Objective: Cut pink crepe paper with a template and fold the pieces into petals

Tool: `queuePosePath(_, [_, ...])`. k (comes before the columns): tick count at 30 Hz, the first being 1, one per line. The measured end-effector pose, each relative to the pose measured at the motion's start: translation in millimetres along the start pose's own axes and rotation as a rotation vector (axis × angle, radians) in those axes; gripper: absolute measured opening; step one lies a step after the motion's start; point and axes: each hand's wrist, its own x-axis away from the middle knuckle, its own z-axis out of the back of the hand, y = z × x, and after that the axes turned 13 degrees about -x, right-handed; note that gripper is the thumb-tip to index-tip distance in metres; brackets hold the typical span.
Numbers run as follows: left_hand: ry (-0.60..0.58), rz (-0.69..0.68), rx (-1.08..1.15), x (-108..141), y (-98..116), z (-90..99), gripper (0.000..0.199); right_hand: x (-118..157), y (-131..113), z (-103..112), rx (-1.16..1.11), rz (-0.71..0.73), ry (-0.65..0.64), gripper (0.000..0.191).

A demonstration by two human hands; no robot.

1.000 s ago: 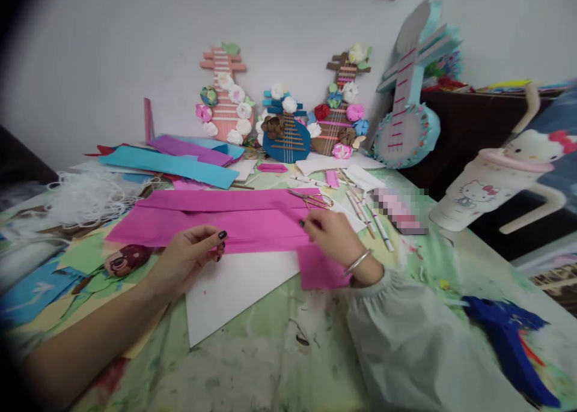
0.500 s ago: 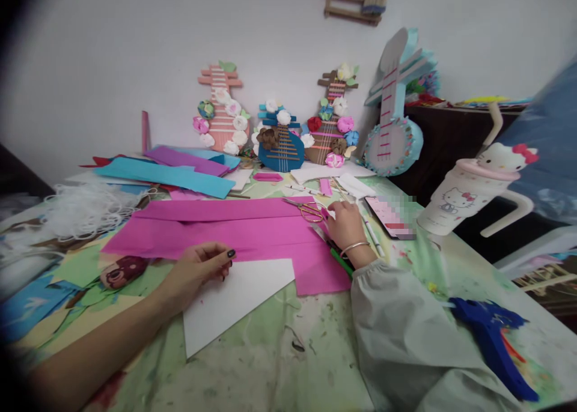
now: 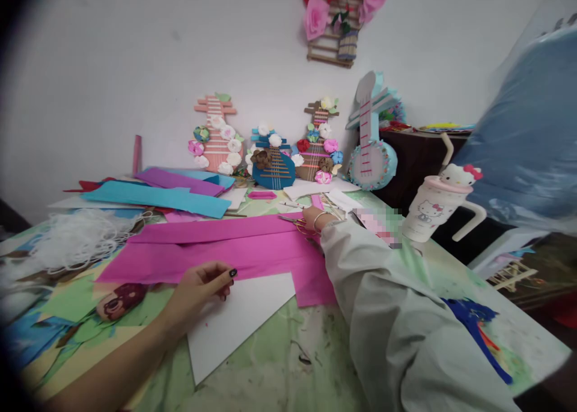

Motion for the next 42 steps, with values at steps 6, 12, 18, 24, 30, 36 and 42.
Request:
queuePosePath(6, [0.005,-0.051,-0.036,1.3,1.3,3.8,0.036,-4.5,-4.3,6.4,-0.011,-0.109,-0.109,0.034])
queuePosePath(12, [0.022,-0.06,0.002,1.0,4.3,6.4,0.036,-5.3,-12.7,9.1,-0.068,-0.129,-0.067,0.034])
queuePosePath(18, [0.046,-0.023,0.122,-2.3,5.4,7.9,0.04,11.1,-36.2,17.9,-0.264,-0.016,0.049,0.029])
queuePosePath(24, [0.143,-0.056,0.352,-5.0,4.7,9.7,0.053,77.7,-107.3,-17.3,-0.642,0.243,0.019,0.038])
queuePosePath(30, [-0.01,-0.132,0.564,6.1,14.6,5.0,0.033,137.6,-148.8,-56.6,-1.247,0.386,-0.09,0.023])
queuePosePath(36, [-0.116,-0.175,0.215,23.2,26.1,9.8,0.034,143.2,-128.8,-38.7,-1.539,0.437,0.163,0.02])
queuePosePath(42, [-0.232,-0.185,-0.242,39.4,31.8,6.1,0.035,156.6,-123.6,-29.0,-1.694,0.492,0.503,0.021])
